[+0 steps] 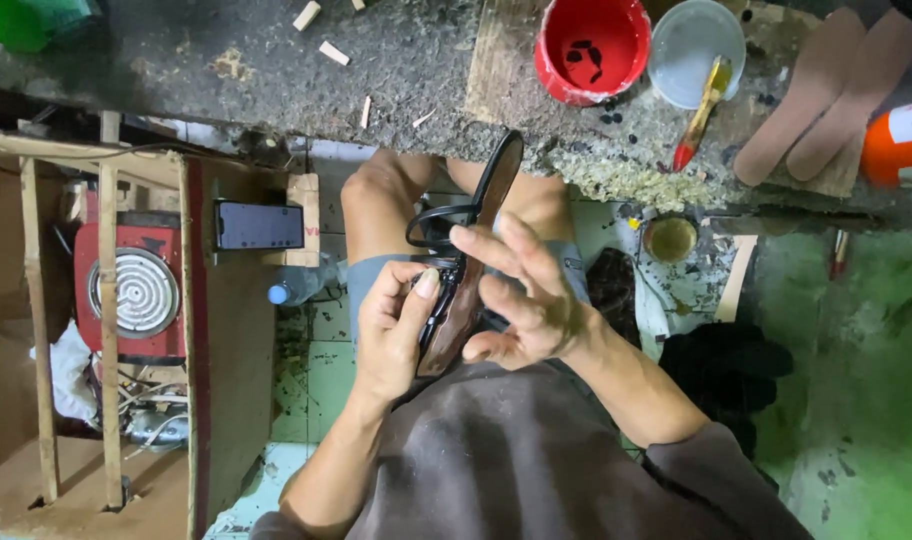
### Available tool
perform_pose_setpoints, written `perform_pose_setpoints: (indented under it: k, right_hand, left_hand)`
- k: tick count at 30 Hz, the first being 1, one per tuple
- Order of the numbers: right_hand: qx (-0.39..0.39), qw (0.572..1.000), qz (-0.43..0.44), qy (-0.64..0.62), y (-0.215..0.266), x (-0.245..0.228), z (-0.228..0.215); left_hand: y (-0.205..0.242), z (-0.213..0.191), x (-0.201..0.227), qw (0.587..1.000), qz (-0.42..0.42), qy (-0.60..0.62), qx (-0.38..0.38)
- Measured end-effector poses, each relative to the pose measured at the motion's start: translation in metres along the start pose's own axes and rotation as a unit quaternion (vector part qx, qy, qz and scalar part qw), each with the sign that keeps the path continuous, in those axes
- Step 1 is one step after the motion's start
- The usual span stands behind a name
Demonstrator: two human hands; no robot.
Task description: Applying glue to the sole of a shoe using a brush and then pressing the components together for assembly.
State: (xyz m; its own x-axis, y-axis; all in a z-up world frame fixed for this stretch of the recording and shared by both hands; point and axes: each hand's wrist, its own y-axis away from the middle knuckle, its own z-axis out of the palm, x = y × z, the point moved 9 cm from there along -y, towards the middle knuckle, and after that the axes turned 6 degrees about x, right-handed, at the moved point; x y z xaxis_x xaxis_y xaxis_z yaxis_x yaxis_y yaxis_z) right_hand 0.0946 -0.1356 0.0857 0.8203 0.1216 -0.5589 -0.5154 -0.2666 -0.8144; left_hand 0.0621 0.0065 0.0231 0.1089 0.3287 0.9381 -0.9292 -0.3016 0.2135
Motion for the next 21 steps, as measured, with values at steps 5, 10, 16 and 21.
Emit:
perform_pose_setpoints:
  k: [5, 10, 16, 21]
  right_hand:
    - [-0.038, 0.998, -0.005, -0.051, -0.004, -0.002, 0.015]
    - [-0.006, 0.999, -0.028, 0.037, -0.009, 0.024, -0.019]
    - [-0.078, 0.924, 0.147, 0.343, -0.027, 0.138, -0.099]
    - [-0.203, 0.787, 0.373, 0.447, -0.02, 0.202, -0.126]
  left_hand:
    - [-0.002, -0.003, -0.004, 1.0, -0.005, -0.01, 0.005]
    - [-0.004, -0.01, -0.015, 1.0, -0.027, 0.0, 0.016]
    - [-0.007, -0.025, -0.025, 0.993, -0.1, 0.037, 0.044]
    - [-0.009, -0.022, -0.021, 0.987, -0.109, 0.114, 0.041]
